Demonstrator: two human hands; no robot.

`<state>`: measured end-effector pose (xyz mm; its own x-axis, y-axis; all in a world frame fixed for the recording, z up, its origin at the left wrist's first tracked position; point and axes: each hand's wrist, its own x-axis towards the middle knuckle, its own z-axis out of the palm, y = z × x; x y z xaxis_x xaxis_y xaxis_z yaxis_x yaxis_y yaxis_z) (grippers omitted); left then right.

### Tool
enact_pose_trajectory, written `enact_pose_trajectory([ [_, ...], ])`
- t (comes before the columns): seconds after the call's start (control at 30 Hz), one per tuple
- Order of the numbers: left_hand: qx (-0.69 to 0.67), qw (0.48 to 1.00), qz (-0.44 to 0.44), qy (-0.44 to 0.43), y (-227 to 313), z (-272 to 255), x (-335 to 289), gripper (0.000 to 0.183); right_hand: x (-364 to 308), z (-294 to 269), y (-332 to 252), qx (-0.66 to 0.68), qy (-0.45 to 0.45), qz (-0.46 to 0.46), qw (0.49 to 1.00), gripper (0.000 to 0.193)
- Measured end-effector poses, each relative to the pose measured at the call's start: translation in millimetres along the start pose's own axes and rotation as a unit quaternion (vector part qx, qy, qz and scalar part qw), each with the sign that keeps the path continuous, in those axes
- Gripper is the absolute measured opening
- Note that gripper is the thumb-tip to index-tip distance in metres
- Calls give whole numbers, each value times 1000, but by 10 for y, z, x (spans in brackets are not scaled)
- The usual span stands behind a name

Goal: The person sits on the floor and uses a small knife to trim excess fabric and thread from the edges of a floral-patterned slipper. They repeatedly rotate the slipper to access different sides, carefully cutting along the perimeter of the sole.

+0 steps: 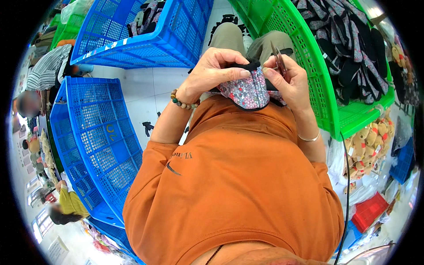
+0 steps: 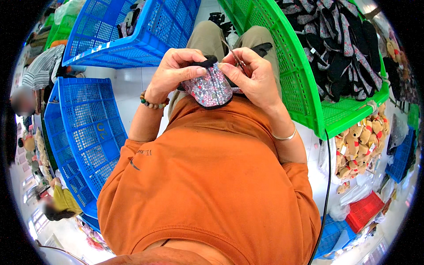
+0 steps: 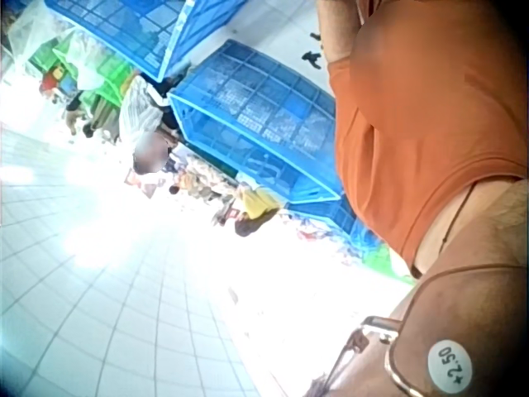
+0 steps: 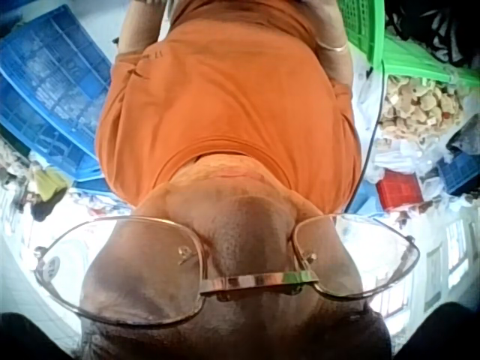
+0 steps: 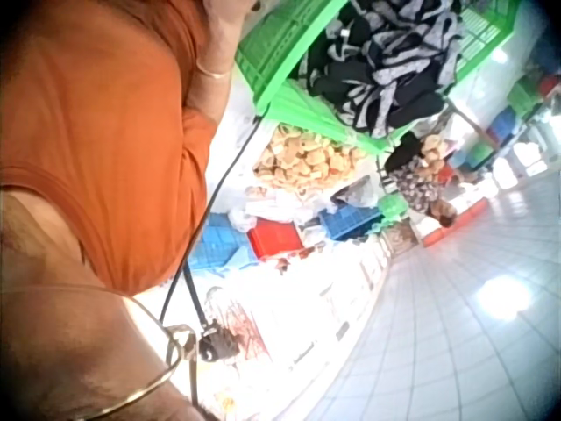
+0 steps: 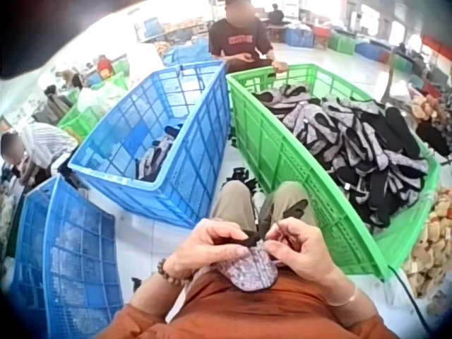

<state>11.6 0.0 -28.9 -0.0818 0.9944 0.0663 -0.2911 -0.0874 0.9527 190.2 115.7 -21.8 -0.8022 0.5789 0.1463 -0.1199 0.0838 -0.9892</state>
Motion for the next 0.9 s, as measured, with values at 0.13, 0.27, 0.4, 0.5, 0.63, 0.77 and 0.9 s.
enact_pose_trajectory([
  [0.13, 115, 986, 69, 95, -43, 136, 6, 14, -33, -7, 10, -58, 71, 1, 996, 15],
  [0.27, 304, 911, 175, 216, -229, 288, 67, 15, -65, -6, -32, -214, 145, -48, 965, 18],
  [0.4, 330, 881, 233, 246, -402, 422, 152, 18, -44, 44, -40, -251, 159, -43, 954, 24],
  [0.5, 267, 938, 153, 160, -469, 438, 130, 27, 50, 38, 80, -278, 142, 1, 950, 35],
  [0.63, 102, 988, -1, 119, -499, 405, 9, 49, 11, 21, 322, -240, 118, 18, 963, 39],
  [0.77, 84, 988, -46, 121, -488, 382, -52, 43, -43, 20, 224, -268, 62, 62, 959, 33],
  [0.9, 531, 828, 164, 76, -304, 205, 85, 22, -124, 12, 348, -181, 65, 51, 980, 25],
])
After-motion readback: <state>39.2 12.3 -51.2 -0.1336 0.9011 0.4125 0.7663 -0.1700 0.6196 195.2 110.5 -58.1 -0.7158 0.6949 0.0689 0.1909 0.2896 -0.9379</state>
